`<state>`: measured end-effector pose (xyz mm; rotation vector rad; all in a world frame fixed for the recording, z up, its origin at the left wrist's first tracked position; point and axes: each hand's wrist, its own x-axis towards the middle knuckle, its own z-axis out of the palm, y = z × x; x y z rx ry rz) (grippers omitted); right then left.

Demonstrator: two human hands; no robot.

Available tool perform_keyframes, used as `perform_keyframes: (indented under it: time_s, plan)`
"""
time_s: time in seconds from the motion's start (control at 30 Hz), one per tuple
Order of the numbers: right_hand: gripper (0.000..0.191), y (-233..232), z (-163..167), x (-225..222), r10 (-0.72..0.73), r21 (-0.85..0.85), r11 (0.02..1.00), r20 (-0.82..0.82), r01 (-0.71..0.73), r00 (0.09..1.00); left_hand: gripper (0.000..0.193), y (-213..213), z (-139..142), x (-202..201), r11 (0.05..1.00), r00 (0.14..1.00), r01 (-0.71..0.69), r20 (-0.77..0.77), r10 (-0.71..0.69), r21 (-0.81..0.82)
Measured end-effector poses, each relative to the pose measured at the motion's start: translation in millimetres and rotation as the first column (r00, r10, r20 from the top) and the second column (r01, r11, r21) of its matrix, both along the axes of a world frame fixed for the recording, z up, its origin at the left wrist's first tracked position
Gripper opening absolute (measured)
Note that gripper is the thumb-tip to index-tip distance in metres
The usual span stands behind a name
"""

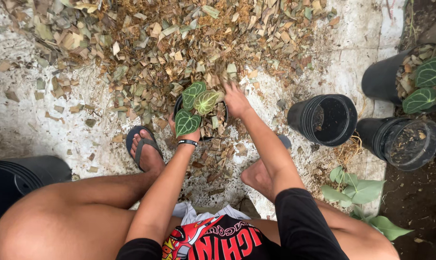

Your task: The person sits on the ground in a nursery potting area and fills a black pot with wood-chip growing media by hand. They place an anthurium seedling into the pot, add more media around it, and press the media down to hold the plant upright. They then pick up another bare-root seedling and work media around its roots.

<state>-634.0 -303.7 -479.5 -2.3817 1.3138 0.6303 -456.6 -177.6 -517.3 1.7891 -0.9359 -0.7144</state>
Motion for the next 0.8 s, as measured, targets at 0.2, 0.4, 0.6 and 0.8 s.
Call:
perform_keyframes:
  time_s: [0.2, 0.4, 0.6, 0.8]
  plan:
    - [0.074, 66, 16, -37, -0.459, 0.030, 0.872, 0.397, 0.488, 0.795, 0.027, 4, 19, 6, 0.946, 0.855, 0.180, 0.433, -0.285, 0.268]
    - [0.059, 106, 24, -43, -0.570, 0.546, 0.561, 0.800, 0.623, -0.189, 0.034, 3, 35, 5, 0.958, 0.877, 0.174, 0.406, -0.256, 0.228]
    - [0.069, 125, 30, -9, -0.789, 0.537, 0.452, 0.613, 0.712, 0.039, 0.037, 6, 40, 5, 0.968, 0.910, 0.148, 0.356, -0.213, 0.203]
    - [0.093, 140, 89, 13, -0.532, 0.074, 0.635, 0.764, 0.769, 0.366, 0.054, 9, 47, 4, 0.987, 0.999, -0.031, -0.005, 0.032, 0.158]
